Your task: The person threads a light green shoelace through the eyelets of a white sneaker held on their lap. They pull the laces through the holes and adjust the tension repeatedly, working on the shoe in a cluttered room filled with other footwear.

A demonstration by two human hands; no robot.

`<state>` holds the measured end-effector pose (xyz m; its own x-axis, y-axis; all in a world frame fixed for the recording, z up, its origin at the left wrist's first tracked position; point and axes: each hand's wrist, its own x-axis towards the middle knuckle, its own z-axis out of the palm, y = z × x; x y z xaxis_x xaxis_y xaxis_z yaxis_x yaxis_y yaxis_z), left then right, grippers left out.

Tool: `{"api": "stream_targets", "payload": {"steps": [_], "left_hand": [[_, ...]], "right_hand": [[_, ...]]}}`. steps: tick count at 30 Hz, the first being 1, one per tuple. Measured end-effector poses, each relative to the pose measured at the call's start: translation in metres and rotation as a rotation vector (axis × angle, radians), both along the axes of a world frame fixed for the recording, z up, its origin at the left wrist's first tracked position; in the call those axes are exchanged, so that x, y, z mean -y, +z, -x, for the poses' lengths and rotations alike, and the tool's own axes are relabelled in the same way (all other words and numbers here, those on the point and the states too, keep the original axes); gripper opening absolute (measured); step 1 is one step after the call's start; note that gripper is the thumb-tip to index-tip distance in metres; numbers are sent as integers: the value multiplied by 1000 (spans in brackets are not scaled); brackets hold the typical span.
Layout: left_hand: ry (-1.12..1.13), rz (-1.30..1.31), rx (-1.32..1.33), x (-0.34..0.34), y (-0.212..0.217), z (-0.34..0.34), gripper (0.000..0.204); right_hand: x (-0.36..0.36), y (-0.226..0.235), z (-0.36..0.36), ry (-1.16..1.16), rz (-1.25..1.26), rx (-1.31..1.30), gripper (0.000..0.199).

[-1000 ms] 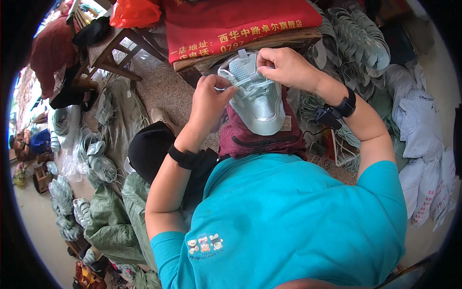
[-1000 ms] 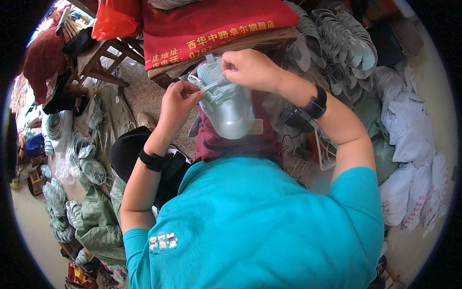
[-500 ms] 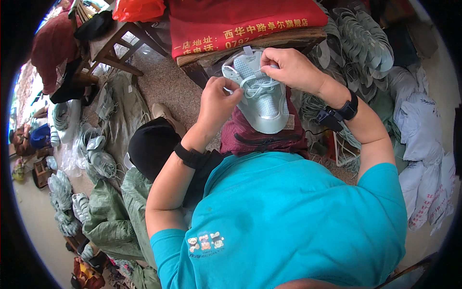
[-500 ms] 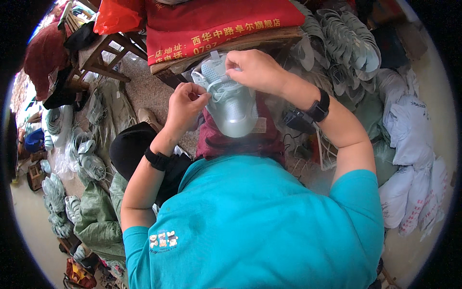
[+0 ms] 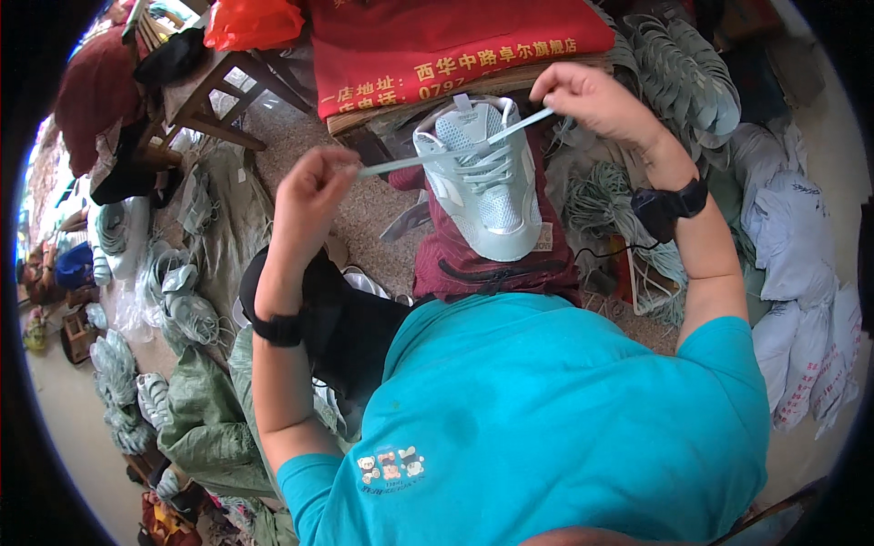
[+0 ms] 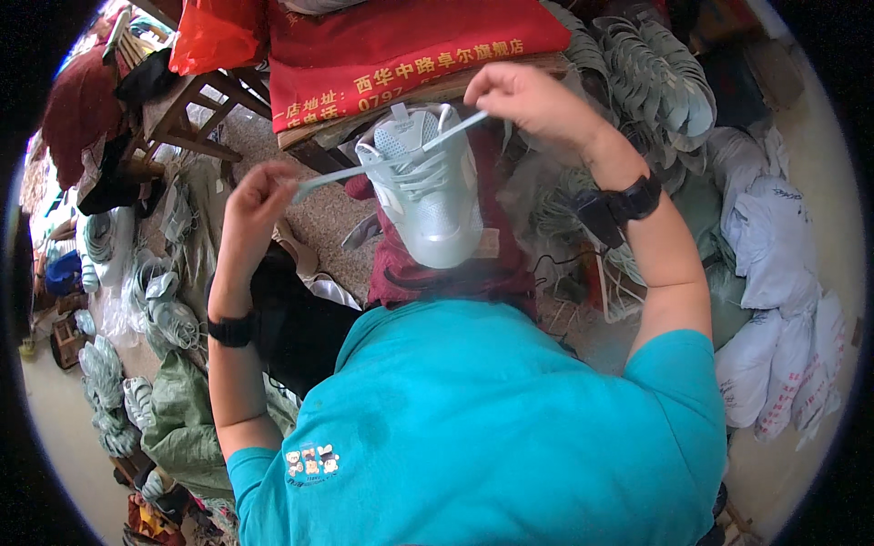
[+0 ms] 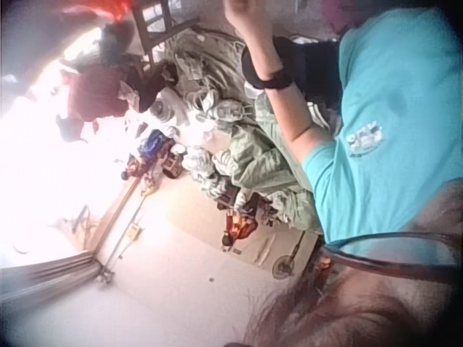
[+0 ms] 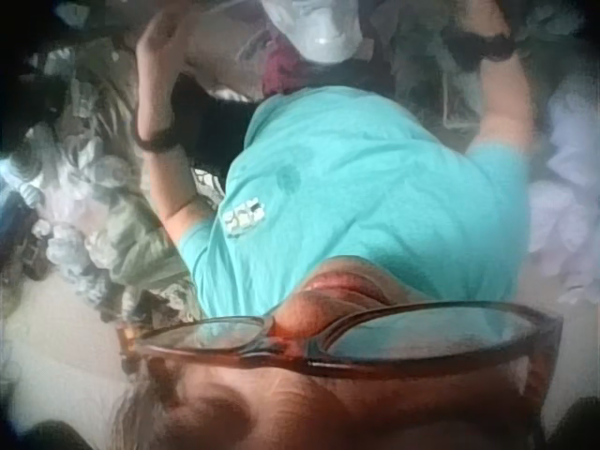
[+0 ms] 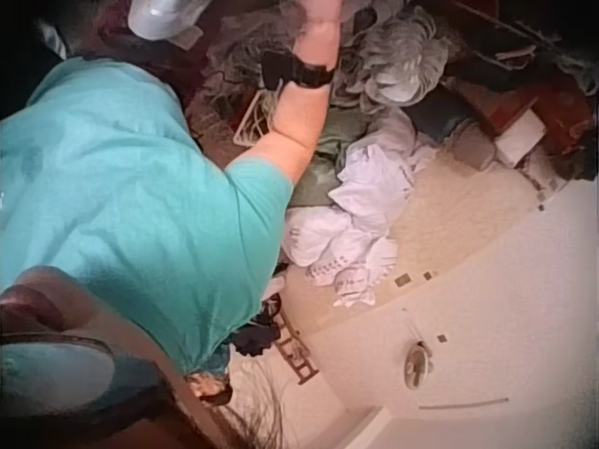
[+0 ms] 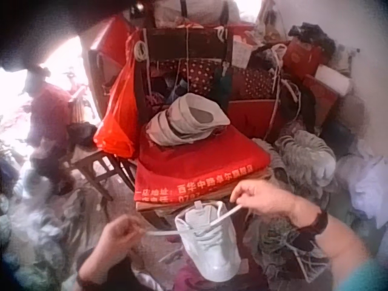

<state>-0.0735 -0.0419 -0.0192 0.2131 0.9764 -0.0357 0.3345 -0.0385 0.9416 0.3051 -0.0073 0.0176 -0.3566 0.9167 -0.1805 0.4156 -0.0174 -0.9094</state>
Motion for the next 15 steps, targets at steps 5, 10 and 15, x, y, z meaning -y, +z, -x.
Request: {"api": "stream_targets", "payload": {"steps": [5, 10, 15], "left_hand": [[-77, -68, -423, 13, -9, 8, 15], [-2, -288, -752, 13, -13, 21, 14], [185, 272, -136, 0, -29, 34, 18]], "right_hand": [[5, -22, -1, 196, -177, 358, 18], [6, -23, -18, 144, -475, 650, 17], [7, -32, -22, -86, -473, 848, 12]]}}
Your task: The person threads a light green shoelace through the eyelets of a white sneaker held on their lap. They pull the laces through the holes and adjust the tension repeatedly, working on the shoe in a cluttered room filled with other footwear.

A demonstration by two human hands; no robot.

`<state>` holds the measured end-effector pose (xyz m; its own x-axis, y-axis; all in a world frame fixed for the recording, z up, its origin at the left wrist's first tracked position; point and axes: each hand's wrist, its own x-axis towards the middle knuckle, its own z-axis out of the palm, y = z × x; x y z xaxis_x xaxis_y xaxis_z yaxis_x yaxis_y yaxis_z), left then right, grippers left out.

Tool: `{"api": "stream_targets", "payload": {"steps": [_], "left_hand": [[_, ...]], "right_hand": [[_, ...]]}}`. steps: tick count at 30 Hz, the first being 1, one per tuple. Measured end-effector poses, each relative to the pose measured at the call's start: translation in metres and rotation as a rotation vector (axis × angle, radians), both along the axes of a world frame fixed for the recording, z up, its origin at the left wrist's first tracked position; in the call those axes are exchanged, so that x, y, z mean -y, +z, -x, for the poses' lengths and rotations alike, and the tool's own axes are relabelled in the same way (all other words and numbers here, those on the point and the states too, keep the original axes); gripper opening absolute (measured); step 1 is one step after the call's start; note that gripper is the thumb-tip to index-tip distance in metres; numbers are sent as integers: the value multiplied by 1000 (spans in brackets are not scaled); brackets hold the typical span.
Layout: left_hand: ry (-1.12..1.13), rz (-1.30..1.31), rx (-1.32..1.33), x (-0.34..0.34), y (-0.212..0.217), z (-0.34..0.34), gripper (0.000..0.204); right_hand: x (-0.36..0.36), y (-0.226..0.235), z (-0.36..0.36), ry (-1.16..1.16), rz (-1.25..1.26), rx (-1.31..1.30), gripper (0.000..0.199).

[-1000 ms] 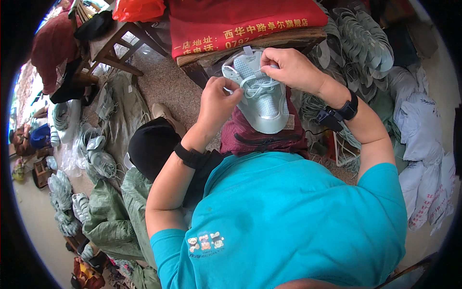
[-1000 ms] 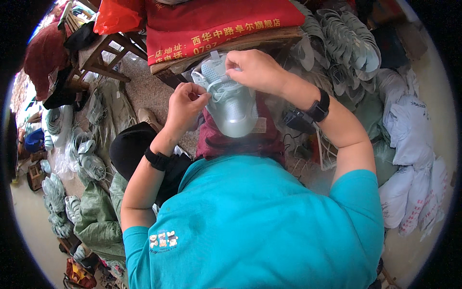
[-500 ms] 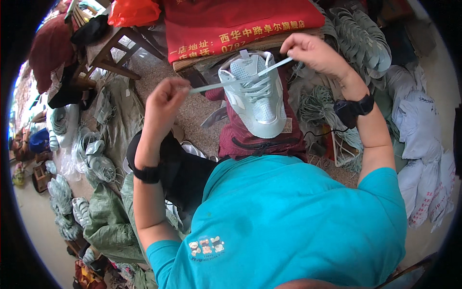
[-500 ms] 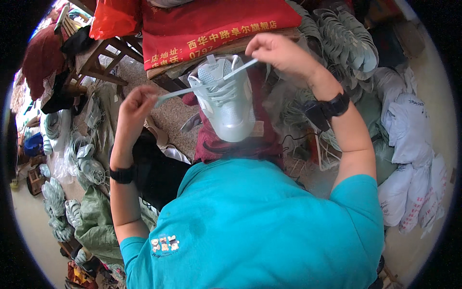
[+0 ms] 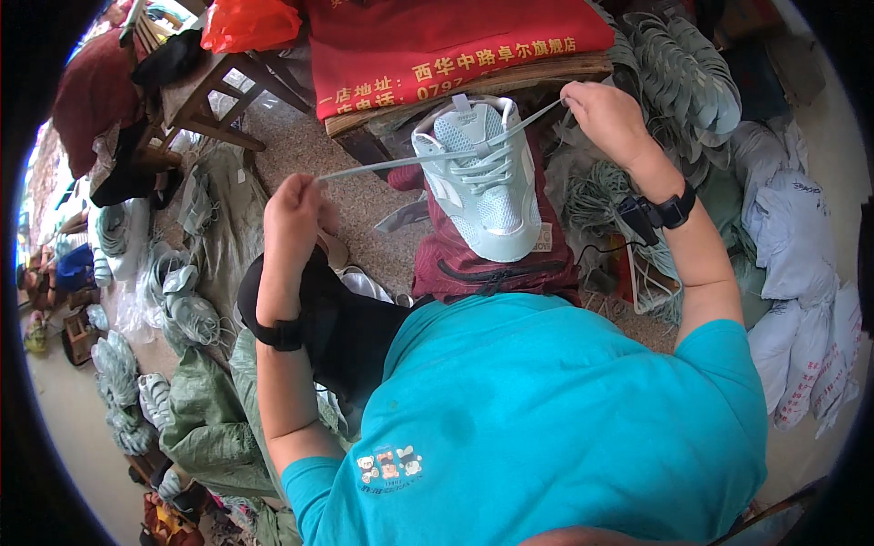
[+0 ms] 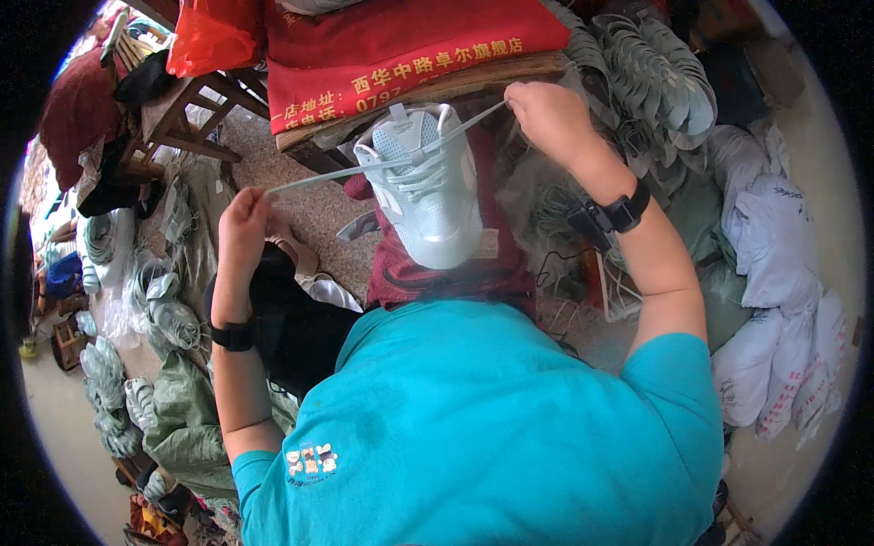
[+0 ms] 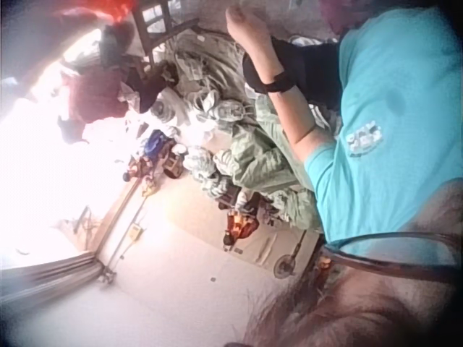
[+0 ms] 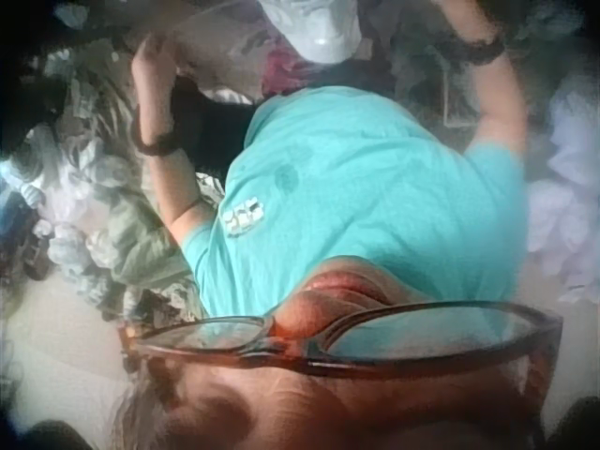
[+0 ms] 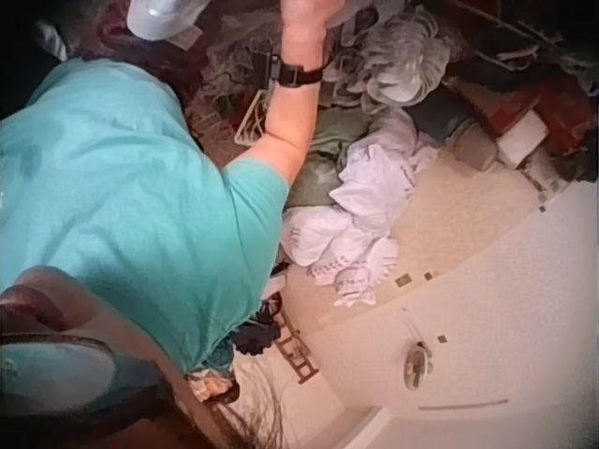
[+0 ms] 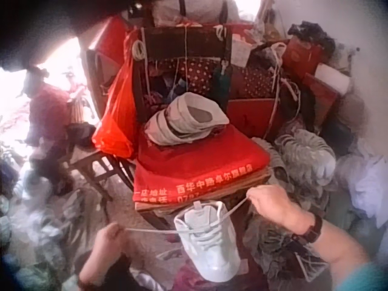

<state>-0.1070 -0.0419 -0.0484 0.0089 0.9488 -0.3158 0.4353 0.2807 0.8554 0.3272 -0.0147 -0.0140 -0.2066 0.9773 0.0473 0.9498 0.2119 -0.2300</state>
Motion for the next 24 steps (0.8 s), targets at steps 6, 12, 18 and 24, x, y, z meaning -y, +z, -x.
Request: {"api": "stream_targets", "payload": {"steps": [6, 12, 18, 24], "left_hand": [[417, 281, 1350, 1, 8, -11, 17], [533, 39, 1253, -8, -15, 81, 17], [641, -339, 552, 10, 4, 83, 26], [157, -162, 469, 12, 15, -28, 41]], "right_hand": [[-14, -27, -21, -344, 324, -1618, 15], [-29, -42, -126, -588, -16, -1950, 21], [-10, -47, -136, -769, -99, -1415, 27], [14, -26, 2, -345, 320, -1262, 38]]}}
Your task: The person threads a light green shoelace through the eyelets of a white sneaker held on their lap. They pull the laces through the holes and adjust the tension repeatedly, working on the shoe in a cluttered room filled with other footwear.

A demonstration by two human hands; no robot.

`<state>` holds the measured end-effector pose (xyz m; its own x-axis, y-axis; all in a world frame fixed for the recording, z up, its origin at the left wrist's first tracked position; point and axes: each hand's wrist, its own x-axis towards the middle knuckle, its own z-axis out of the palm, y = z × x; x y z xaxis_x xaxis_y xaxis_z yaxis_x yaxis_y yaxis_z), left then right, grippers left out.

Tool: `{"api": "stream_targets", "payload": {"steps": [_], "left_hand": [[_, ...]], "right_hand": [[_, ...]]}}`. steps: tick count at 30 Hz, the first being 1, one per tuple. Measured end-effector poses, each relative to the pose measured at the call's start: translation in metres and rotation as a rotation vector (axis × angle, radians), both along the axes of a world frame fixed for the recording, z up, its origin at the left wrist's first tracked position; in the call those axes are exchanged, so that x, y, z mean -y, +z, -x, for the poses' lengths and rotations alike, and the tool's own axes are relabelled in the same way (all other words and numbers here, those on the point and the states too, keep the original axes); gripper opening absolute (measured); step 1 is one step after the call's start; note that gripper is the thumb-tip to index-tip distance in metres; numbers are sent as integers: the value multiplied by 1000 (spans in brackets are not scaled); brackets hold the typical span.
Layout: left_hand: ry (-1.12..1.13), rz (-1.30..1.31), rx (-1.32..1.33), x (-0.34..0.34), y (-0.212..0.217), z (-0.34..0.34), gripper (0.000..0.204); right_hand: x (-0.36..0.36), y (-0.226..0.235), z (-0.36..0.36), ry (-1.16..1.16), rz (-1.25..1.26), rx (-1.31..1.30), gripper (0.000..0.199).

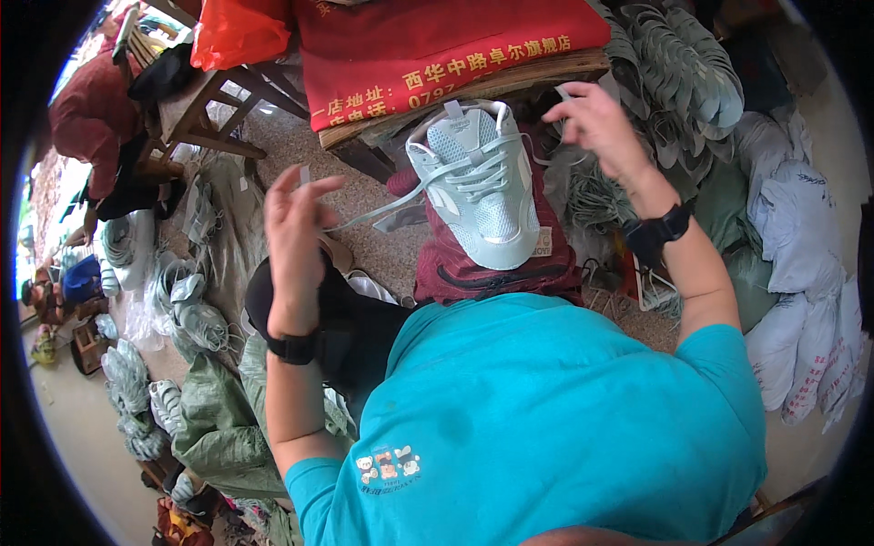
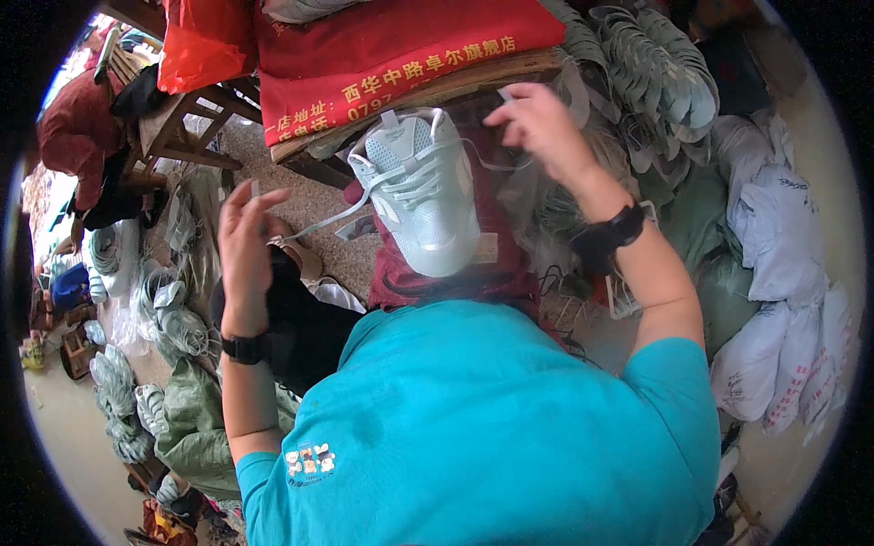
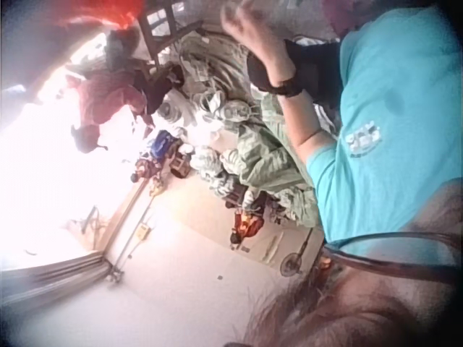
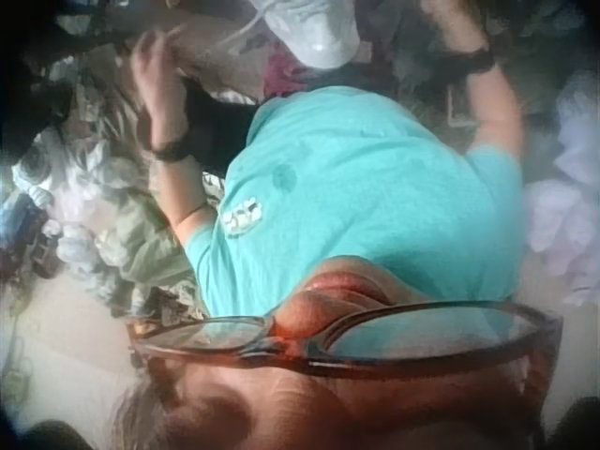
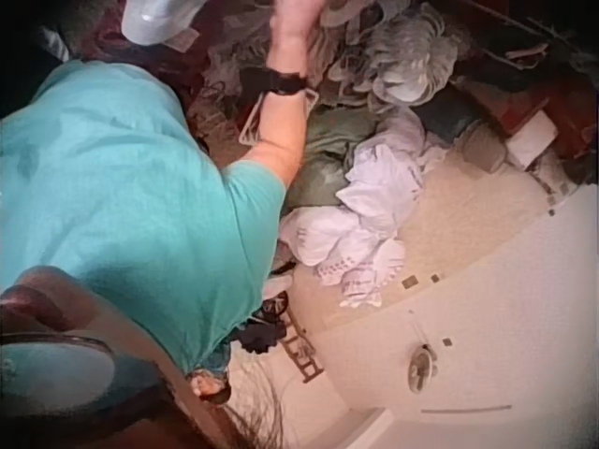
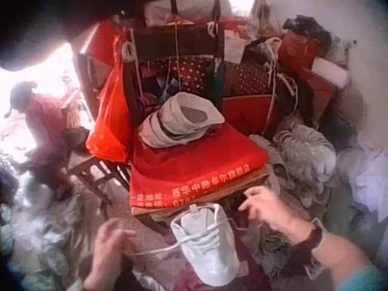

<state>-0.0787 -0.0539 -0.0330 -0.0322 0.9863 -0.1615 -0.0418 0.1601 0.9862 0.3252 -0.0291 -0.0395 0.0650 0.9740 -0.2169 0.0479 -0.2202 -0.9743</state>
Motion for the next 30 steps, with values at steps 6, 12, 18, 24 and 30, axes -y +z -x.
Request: {"api": "stream_targets", "payload": {"steps": [6, 12, 18, 24, 30], "left_hand": [[-121, 121, 227, -1, -16, -76, 23], [-279, 210, 159, 5, -15, -90, 21], [-313, 235, 72, 7, -22, -91, 16], [-332, 170, -217, -5, -22, -93, 15], [-426, -351, -955, -9, 3, -105, 11]], "right_hand": [[20, -1, 45, 266, 92, -138, 11], [13, 4, 40, 346, 159, -108, 9], [-5, 25, 52, 506, -284, 702, 7], [-4, 37, 64, 640, -835, 1200, 10], [-9, 50, 65, 799, -760, 1351, 15]]}}
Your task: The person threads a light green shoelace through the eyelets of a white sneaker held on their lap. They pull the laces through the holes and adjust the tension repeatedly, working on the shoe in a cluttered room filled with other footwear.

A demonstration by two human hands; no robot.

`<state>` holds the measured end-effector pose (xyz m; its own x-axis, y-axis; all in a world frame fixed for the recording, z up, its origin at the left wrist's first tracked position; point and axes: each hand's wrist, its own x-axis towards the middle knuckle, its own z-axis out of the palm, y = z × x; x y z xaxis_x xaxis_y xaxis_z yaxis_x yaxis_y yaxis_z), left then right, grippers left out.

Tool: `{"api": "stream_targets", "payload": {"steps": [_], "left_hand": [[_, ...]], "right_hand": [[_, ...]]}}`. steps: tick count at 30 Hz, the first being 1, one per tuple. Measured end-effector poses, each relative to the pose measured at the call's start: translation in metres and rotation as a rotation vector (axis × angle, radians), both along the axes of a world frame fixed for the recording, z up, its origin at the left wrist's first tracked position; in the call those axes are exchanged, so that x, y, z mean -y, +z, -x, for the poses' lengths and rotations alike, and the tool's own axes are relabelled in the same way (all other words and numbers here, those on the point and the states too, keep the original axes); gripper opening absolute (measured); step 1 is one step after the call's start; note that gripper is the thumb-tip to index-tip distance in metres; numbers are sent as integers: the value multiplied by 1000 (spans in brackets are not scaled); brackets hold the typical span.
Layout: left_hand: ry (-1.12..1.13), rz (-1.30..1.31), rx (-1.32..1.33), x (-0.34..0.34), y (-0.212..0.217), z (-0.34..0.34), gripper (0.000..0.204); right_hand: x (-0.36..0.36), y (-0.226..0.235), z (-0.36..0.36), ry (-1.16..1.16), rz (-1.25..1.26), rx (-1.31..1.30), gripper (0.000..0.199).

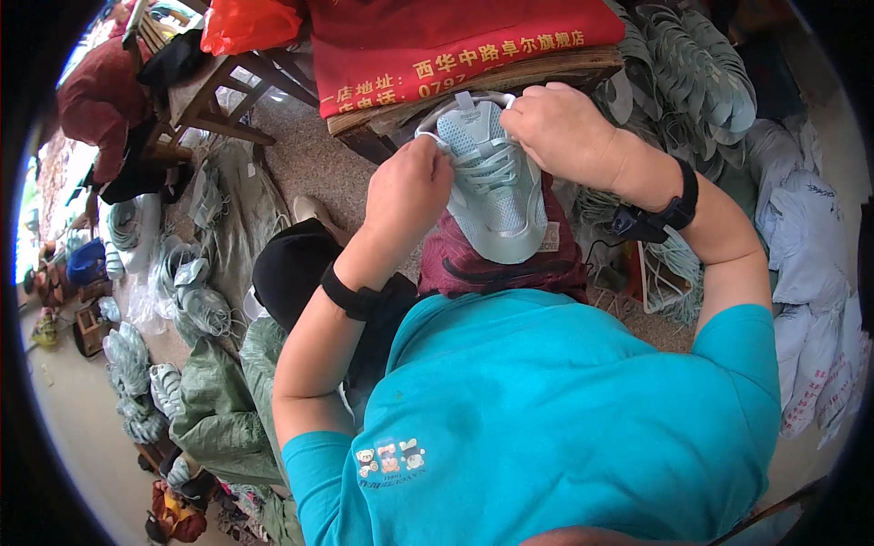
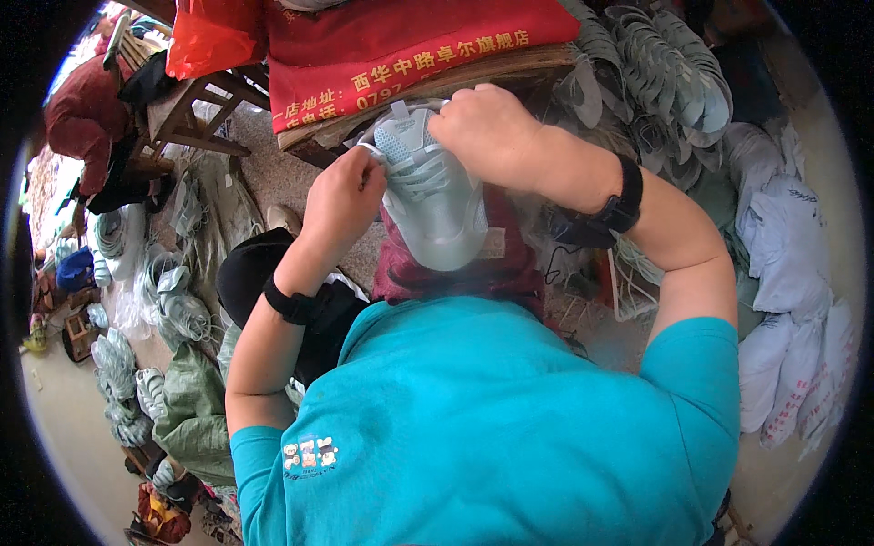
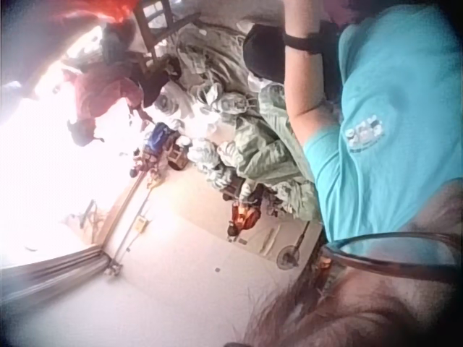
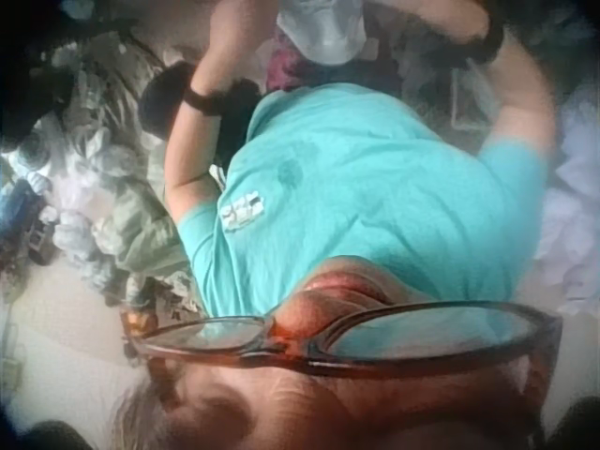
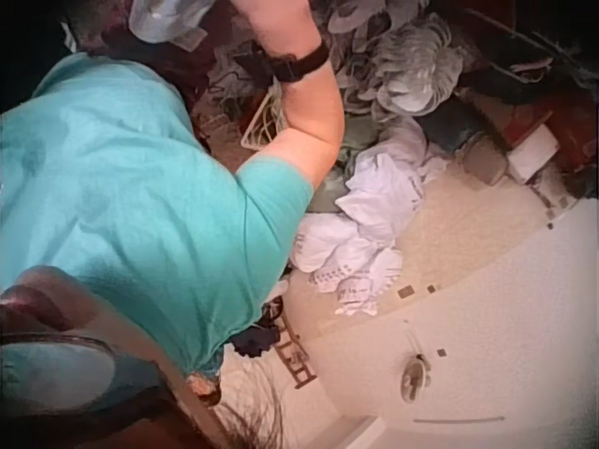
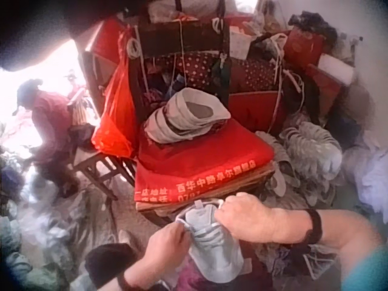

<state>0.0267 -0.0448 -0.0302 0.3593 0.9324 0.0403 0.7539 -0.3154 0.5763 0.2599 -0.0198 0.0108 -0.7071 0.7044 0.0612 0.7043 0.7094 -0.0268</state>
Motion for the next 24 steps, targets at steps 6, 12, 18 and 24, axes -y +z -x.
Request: {"api": "stream_targets", "payload": {"steps": [6, 12, 18, 24], "left_hand": [[-383, -260, 55, -21, 29, 17, 31], [-452, -9, 77, -39, 20, 36, 21], [-310, 92, 178, -37, -8, 28, 18], [6, 273, 660, -21, -35, 15, 23]], "right_hand": [[-19, 15, -8, 205, 44, -93, 27], [-37, 10, -24, 214, 252, -79, 28], [-45, 2, -25, 104, 437, -148, 21], [-37, -17, -11, -175, 645, -451, 25]]}}
